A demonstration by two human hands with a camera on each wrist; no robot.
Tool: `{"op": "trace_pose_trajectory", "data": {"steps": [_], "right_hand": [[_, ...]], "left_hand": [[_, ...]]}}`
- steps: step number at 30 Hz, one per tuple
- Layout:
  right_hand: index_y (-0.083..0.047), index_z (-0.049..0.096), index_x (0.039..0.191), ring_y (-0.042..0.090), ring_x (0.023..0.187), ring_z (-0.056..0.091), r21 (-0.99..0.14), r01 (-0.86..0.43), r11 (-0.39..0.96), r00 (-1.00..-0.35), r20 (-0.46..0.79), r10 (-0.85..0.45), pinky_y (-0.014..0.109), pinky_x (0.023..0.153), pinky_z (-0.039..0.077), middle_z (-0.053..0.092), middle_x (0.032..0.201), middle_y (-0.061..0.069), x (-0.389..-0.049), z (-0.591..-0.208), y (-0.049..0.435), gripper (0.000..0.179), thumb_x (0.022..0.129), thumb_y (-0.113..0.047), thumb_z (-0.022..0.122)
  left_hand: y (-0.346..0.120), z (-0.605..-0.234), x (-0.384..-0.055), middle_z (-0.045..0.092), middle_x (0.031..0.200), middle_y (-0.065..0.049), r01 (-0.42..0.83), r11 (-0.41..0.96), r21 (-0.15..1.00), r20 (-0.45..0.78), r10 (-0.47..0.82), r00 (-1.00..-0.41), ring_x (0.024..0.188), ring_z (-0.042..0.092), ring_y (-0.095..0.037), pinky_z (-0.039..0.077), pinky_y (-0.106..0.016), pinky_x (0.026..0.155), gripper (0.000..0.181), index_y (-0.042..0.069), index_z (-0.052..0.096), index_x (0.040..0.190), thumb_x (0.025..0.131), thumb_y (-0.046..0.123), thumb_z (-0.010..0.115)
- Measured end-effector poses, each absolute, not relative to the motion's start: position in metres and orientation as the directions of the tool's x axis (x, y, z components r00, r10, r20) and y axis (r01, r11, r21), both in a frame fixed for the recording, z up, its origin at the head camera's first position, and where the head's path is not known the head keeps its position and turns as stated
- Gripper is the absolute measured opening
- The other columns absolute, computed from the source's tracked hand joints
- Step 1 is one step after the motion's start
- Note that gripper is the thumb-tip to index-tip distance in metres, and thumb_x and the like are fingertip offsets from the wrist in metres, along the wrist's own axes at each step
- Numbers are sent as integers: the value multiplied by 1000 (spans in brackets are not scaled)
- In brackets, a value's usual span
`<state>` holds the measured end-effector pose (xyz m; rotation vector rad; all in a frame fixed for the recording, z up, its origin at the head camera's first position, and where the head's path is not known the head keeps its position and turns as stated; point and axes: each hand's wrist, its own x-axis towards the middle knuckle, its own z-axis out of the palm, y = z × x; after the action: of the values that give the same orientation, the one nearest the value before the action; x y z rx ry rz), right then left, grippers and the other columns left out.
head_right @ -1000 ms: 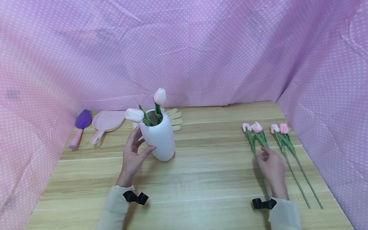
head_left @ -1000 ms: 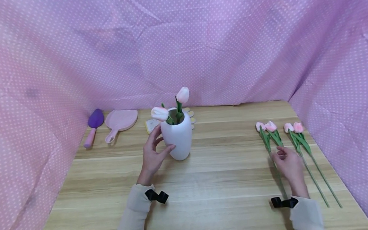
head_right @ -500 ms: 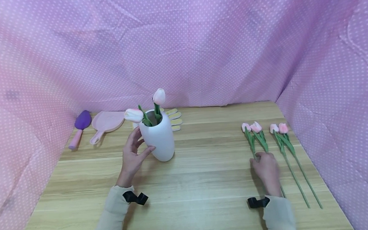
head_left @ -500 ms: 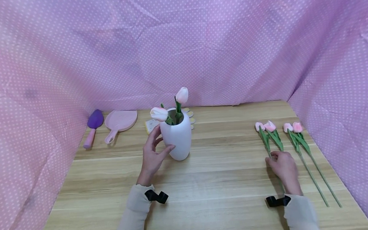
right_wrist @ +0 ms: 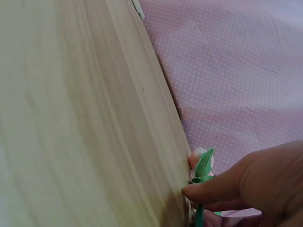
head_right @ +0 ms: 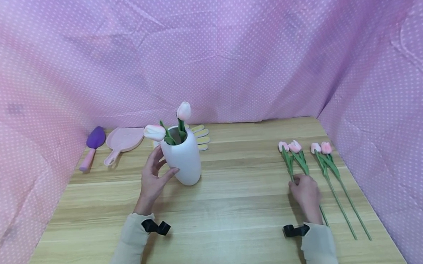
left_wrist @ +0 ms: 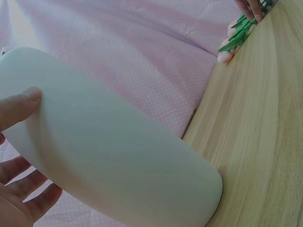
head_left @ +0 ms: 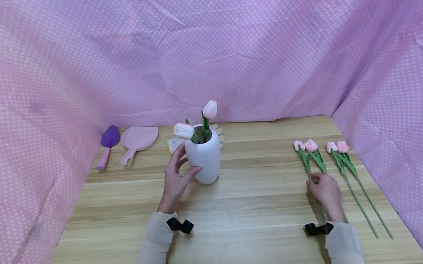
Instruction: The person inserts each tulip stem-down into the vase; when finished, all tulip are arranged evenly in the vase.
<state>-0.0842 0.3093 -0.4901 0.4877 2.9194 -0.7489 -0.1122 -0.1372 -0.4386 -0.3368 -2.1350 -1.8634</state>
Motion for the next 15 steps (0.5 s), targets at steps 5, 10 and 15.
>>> {"op": "trace_pose_trajectory", "data": {"steps": [5, 10, 15], "right_hand": [[4, 65, 121, 38, 93, 67, -454, 318, 832, -948, -143, 284, 34, 61, 47, 71, 109, 25, -82, -490, 311, 37, 92, -20, 63], [2, 67, 118, 34, 87, 66, -454, 311, 835, -950, -113, 293, 31, 58, 44, 72, 102, 22, -81, -490, 311, 34, 91, -18, 63], [3, 67, 116, 27, 79, 64, -474, 313, 823, -948, -109, 298, 28, 58, 41, 72, 97, 20, -81, -489, 312, 32, 90, -14, 63]], "left_hand": [[-138, -439, -112, 50, 152, -9, 353, 137, 926, 358, -11, -934, 134, 48, -3, 47, -23, 105, 82, 10, 42, 151, 80, -4, 79], [-138, -439, -112, 50, 152, -10, 353, 136, 925, 358, -13, -934, 134, 48, -3, 47, -22, 105, 82, 10, 42, 151, 80, -4, 79], [-137, -440, -113, 50, 152, -11, 363, 134, 922, 368, -13, -930, 134, 48, -3, 47, -22, 105, 81, 8, 42, 150, 79, -6, 79]]}}
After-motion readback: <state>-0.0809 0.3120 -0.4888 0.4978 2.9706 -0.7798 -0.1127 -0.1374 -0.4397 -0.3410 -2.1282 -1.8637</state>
